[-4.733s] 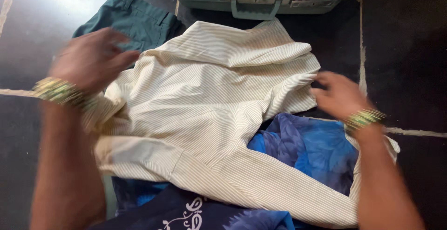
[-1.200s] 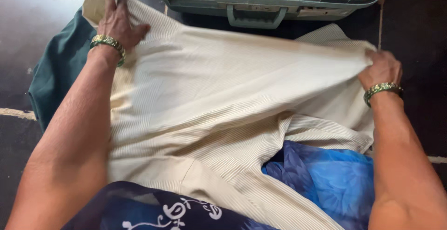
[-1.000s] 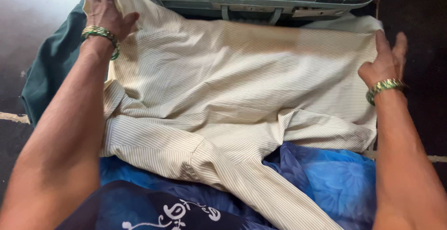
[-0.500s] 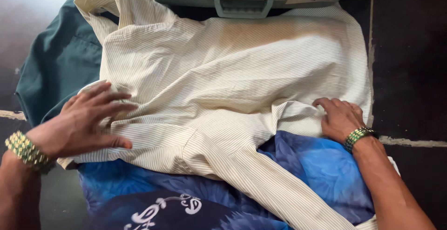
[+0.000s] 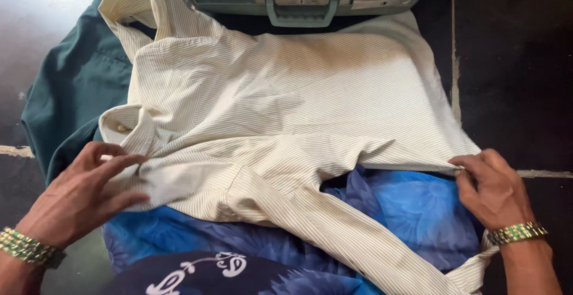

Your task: The person folds a striped shirt and places it into a suitcase, then fastens the buttons on a beige shirt by hand.

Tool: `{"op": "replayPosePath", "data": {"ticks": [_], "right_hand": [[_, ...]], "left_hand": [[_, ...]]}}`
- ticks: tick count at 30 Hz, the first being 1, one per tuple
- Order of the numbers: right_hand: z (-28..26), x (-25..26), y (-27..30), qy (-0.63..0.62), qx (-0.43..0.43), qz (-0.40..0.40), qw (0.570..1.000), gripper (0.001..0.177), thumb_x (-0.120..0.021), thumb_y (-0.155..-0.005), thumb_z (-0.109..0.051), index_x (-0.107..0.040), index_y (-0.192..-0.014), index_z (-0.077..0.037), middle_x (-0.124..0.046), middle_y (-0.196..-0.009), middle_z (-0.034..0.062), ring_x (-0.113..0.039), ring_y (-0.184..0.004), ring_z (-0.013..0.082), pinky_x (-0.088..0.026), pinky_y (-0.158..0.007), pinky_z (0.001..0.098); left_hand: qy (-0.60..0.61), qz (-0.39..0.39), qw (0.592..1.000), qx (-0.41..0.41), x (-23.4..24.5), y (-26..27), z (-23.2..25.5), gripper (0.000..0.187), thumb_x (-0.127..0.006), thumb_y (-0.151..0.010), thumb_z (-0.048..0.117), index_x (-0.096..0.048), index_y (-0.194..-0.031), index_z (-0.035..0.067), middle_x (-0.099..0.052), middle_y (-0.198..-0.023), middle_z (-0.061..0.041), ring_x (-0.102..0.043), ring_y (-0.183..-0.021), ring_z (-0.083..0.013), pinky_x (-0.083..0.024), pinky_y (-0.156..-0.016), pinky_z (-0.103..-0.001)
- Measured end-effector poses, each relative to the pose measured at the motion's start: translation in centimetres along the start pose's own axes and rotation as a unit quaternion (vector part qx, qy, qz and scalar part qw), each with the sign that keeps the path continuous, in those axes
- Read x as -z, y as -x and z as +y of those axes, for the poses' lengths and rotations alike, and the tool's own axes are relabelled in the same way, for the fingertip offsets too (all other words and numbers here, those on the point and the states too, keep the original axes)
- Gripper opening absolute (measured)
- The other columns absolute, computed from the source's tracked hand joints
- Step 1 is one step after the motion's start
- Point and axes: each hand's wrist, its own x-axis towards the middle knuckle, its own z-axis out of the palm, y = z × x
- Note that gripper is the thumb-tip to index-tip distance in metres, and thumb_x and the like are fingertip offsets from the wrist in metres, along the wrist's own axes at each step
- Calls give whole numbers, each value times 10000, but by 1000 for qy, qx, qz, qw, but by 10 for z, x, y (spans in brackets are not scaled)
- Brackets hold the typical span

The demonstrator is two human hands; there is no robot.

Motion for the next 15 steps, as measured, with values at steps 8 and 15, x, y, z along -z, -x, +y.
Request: {"op": "replayPosePath", "data": {"ticks": [8, 15], "right_hand": [[8, -16, 7, -10, 58, 81, 995, 214, -716, -856, -144, -791, -1056, -146, -670, -952, 77, -669, -845, 269, -564, -784, 420], [3, 19, -37, 20, 66, 260, 963, 131, -658, -998, -88, -774, -1051, -116, -641, -955, 132, -667, -876, 278, -557, -823, 410]], "left_hand": [[40, 5, 999, -13, 2, 21, 13, 617, -826, -719, 244, -672, -1311, 320, -529, -1398, -3, -685, -1105, -205, -564, -951, -329], [177, 308, 934, -42, -12, 36, -7, 197, -624, -986, 75, -633, -1182, 70, -574, -1235, -102, -687, -1042, -214, -573, -887, -304]]}}
